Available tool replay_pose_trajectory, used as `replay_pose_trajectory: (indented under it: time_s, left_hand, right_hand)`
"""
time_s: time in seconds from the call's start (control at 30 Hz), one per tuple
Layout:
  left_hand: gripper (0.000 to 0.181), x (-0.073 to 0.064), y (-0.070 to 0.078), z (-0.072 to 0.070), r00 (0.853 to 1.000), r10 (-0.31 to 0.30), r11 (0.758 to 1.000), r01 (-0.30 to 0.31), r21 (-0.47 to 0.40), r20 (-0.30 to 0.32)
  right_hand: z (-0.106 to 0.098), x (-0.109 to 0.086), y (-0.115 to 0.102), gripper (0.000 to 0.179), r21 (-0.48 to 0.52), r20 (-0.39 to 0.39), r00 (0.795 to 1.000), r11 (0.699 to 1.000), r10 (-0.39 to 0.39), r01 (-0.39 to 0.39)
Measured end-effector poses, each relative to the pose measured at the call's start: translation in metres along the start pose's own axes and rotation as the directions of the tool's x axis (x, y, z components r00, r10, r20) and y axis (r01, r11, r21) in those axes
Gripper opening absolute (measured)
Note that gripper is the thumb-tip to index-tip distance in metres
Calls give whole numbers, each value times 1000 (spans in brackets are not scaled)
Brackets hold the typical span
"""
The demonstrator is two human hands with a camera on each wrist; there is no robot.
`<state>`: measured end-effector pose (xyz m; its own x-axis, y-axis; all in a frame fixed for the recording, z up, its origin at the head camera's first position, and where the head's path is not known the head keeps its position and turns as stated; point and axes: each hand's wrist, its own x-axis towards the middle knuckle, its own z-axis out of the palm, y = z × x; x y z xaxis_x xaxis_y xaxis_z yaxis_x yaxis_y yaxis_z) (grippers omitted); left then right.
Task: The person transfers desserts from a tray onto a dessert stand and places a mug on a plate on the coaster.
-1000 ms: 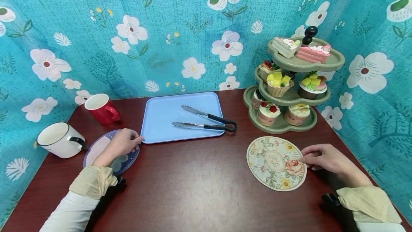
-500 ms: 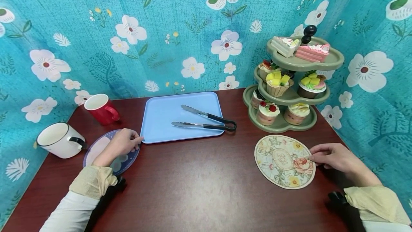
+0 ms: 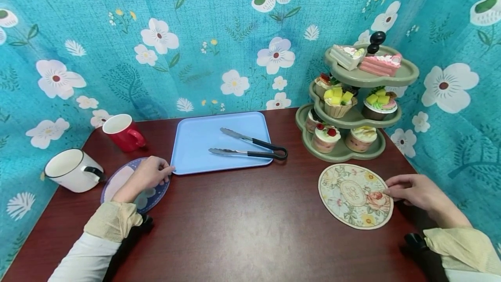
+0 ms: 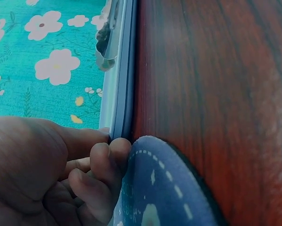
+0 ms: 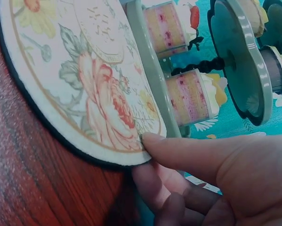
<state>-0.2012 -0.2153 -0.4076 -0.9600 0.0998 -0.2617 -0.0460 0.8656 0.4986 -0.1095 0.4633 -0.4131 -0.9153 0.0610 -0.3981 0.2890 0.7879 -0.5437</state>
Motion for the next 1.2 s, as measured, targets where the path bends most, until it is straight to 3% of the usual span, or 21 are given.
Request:
replay_pose_trajectory:
  time_s: [0.3,0.9,1.2]
  left_hand:
    - [23,0,0,0,1000,4,1000,-4,-2,-2]
    - [23,-1,0,0,1000,-4,1000,4,-8,6]
    - [24,-1,-1,0,1000,1,1000,-1,-7,6]
  right_hand:
    - [1,0,7,51,-57,-109,994,998,-31,25]
    - [-1,3,16,59,-36,-138,990,999,25,-31]
    - [2,1,16,55,-69,-186,982,998,-1,-12]
